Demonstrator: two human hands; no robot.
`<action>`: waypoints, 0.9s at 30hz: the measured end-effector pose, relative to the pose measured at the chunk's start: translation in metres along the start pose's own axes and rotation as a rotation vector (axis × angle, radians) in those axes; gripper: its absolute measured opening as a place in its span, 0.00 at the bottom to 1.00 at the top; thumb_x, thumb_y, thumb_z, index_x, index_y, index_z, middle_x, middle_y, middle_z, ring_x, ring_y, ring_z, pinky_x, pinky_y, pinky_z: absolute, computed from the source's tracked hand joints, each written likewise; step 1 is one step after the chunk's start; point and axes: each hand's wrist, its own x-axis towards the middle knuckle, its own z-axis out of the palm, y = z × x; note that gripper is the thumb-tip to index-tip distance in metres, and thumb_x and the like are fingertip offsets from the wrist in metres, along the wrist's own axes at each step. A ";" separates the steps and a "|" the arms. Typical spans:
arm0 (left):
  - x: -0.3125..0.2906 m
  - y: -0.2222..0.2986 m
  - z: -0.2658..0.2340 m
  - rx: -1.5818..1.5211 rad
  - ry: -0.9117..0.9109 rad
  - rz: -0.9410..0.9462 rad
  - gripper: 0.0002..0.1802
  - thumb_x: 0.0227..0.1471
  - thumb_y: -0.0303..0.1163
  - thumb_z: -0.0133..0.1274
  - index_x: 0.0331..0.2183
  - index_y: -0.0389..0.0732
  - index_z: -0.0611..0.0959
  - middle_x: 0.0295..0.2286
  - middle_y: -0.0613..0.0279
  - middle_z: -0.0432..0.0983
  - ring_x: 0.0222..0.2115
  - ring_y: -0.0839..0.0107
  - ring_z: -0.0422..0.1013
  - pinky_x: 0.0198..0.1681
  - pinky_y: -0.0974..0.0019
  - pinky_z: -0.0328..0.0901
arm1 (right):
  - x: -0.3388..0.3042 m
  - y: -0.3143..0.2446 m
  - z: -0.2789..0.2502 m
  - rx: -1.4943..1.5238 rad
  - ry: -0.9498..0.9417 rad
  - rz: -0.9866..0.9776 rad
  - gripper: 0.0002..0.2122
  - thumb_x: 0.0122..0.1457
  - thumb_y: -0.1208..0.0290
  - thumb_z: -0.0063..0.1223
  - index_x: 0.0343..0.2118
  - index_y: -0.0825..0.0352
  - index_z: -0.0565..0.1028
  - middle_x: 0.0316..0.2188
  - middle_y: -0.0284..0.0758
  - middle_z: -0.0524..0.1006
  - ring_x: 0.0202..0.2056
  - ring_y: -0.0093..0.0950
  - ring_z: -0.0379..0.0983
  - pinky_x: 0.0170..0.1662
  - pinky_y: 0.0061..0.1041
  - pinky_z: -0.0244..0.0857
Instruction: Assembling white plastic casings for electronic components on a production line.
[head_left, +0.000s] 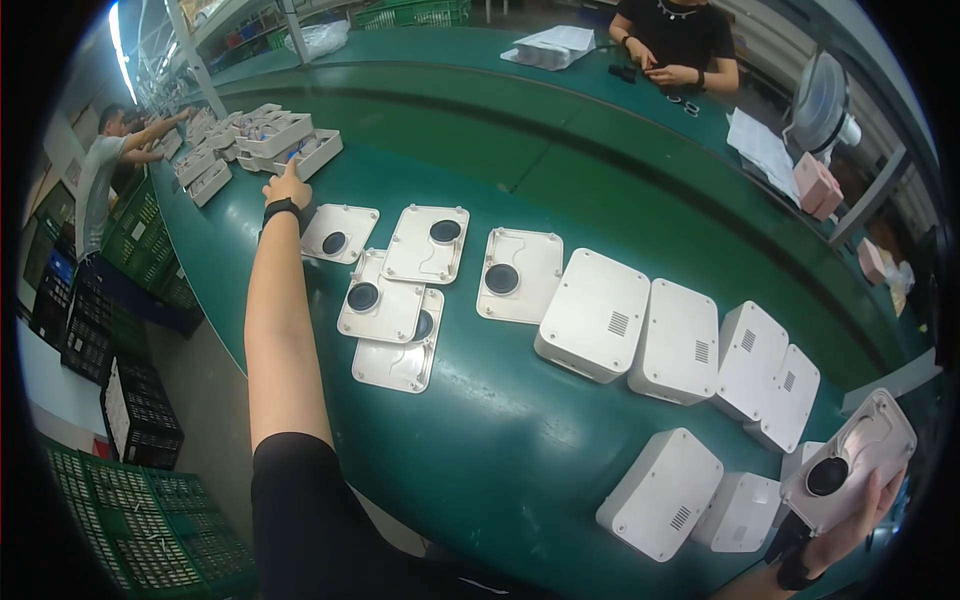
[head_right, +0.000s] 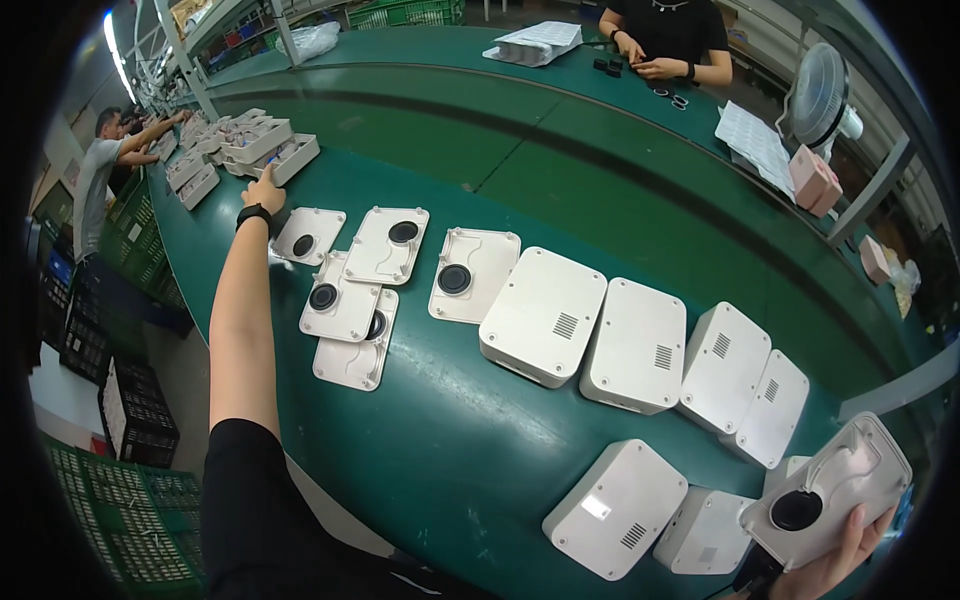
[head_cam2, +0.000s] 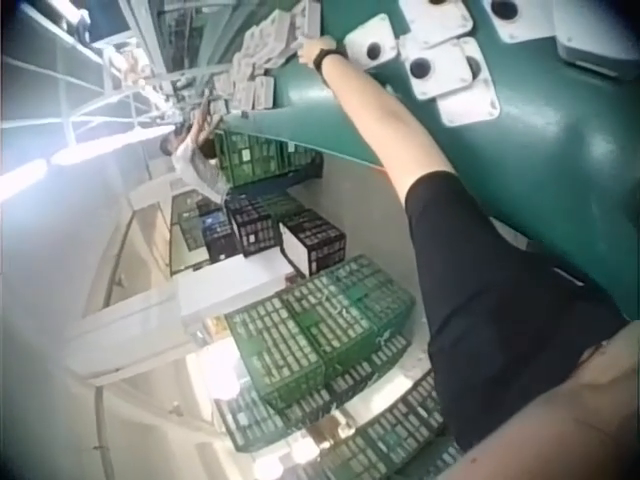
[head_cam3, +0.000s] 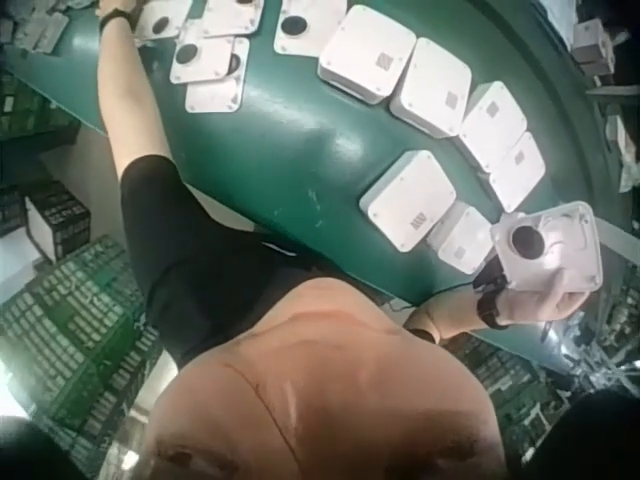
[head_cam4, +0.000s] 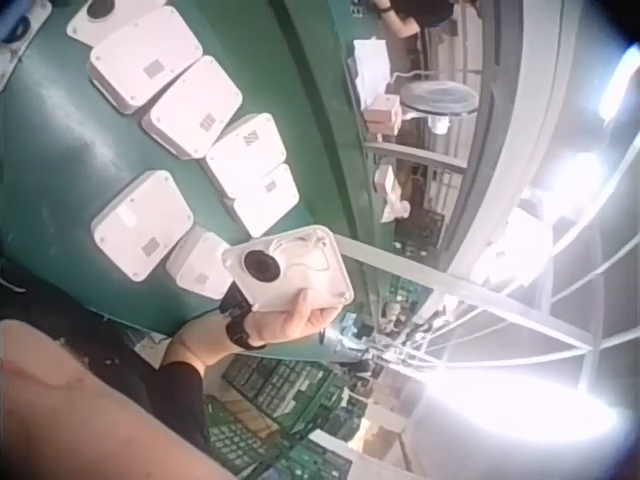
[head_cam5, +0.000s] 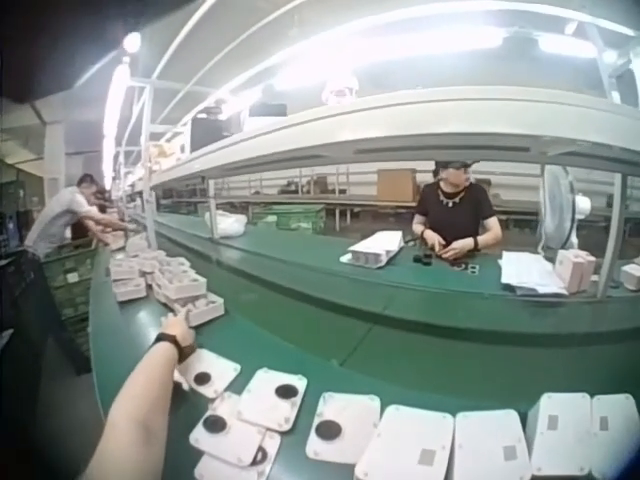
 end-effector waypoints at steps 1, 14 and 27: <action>0.010 -0.002 0.005 0.005 -0.004 0.008 0.36 0.49 0.37 0.52 0.60 0.61 0.62 0.54 0.46 0.61 0.55 0.43 0.57 0.55 0.48 0.59 | -0.001 0.002 0.001 -0.006 0.006 0.007 0.25 0.60 0.68 0.47 0.59 0.72 0.60 0.52 0.41 0.68 0.51 0.31 0.68 0.56 0.24 0.60; -0.016 -0.017 0.000 -0.286 0.281 0.267 0.20 0.39 0.33 0.65 0.35 0.40 0.76 0.33 0.45 0.78 0.37 0.47 0.74 0.41 0.55 0.68 | -0.001 -0.004 0.015 -0.010 0.020 0.072 0.26 0.60 0.68 0.48 0.60 0.72 0.58 0.53 0.41 0.67 0.51 0.30 0.67 0.56 0.25 0.60; -0.340 0.010 -0.179 -0.505 -0.135 1.027 0.17 0.37 0.20 0.62 0.33 0.37 0.75 0.29 0.52 0.75 0.32 0.51 0.73 0.37 0.60 0.67 | -0.019 -0.042 0.004 1.046 0.109 0.362 0.23 0.60 0.71 0.46 0.57 0.74 0.62 0.49 0.43 0.71 0.48 0.29 0.71 0.54 0.24 0.63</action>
